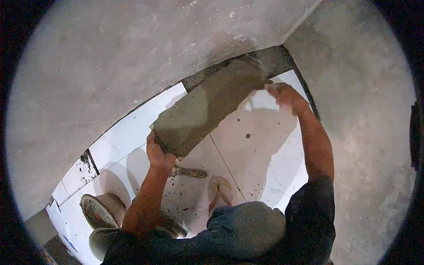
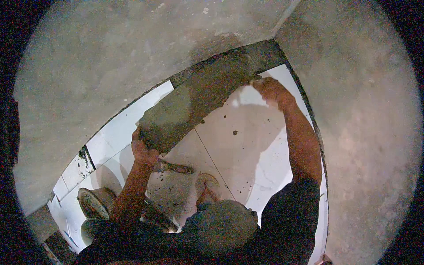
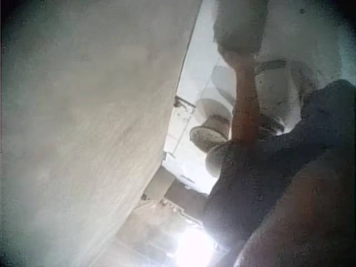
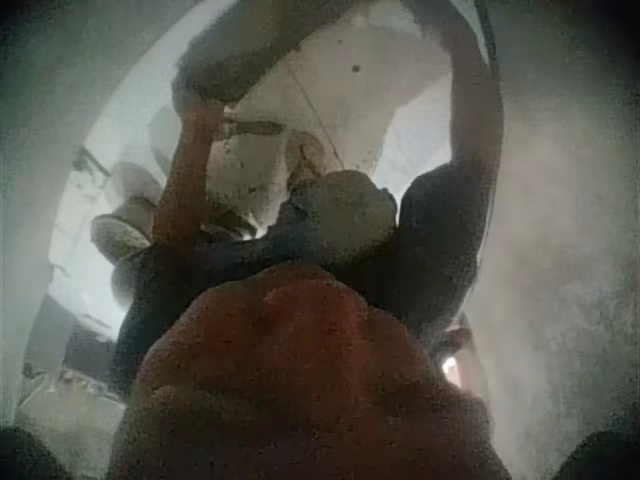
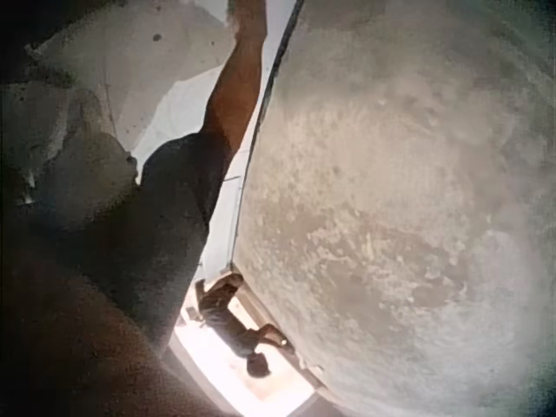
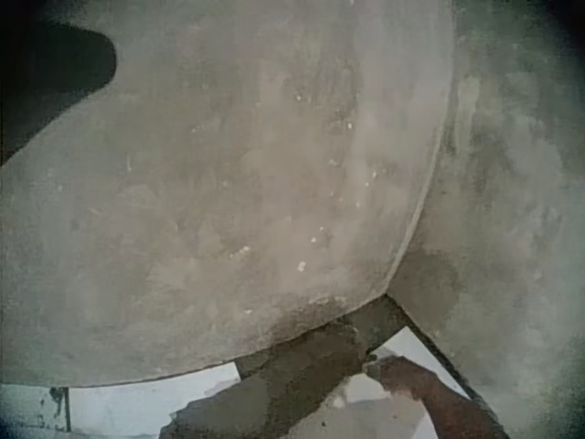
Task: The person places a tile on the floor, taps it into position using a rubber mallet, applies mortar to the edge and the underside of a second tile using a trowel, and wipes the joints with a cloth.
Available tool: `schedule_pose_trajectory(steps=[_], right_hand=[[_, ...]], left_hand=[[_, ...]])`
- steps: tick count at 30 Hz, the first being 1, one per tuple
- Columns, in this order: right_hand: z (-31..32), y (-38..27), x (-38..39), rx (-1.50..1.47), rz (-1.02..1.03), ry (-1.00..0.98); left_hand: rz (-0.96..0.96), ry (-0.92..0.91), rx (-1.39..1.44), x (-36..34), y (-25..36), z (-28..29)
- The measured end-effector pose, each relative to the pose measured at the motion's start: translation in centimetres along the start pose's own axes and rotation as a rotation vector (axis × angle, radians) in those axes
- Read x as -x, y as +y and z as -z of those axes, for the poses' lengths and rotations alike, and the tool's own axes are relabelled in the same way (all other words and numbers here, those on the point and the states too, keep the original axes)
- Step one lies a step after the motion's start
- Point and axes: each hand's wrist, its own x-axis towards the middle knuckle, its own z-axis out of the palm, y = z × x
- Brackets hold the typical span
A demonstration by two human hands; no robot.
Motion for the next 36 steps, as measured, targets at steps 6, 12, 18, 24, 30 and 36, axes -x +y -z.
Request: schedule_pose_trajectory(steps=[6,12,18,24,30,36], right_hand=[[0.9,6.3,-5.0,-0.293,-0.285,0.104],[2.0,4.9,-1.7,-0.369,-0.38,0.115],[4.2,4.5,2.1,-0.355,-0.498,0.074],[4.5,3.5,2.5,-0.206,-0.456,0.168],[4.3,8.9,1.9,-0.063,-0.458,0.284],[2.1,9.4,3.2,-0.148,-0.029,0.573]], left_hand=[[-0.016,-0.036,-0.048,-0.5,-0.2,0.5],[0.038,0.02,-0.064,-1.3,1.0,0.9],[0.115,-0.141,0.026,-2.5,1.3,1.7],[0.189,0.027,0.011,-2.5,1.1,1.7],[0.166,0.091,-0.031,-1.8,1.4,1.0],[0.167,0.013,-0.003,-3.8,0.7,2.0]])
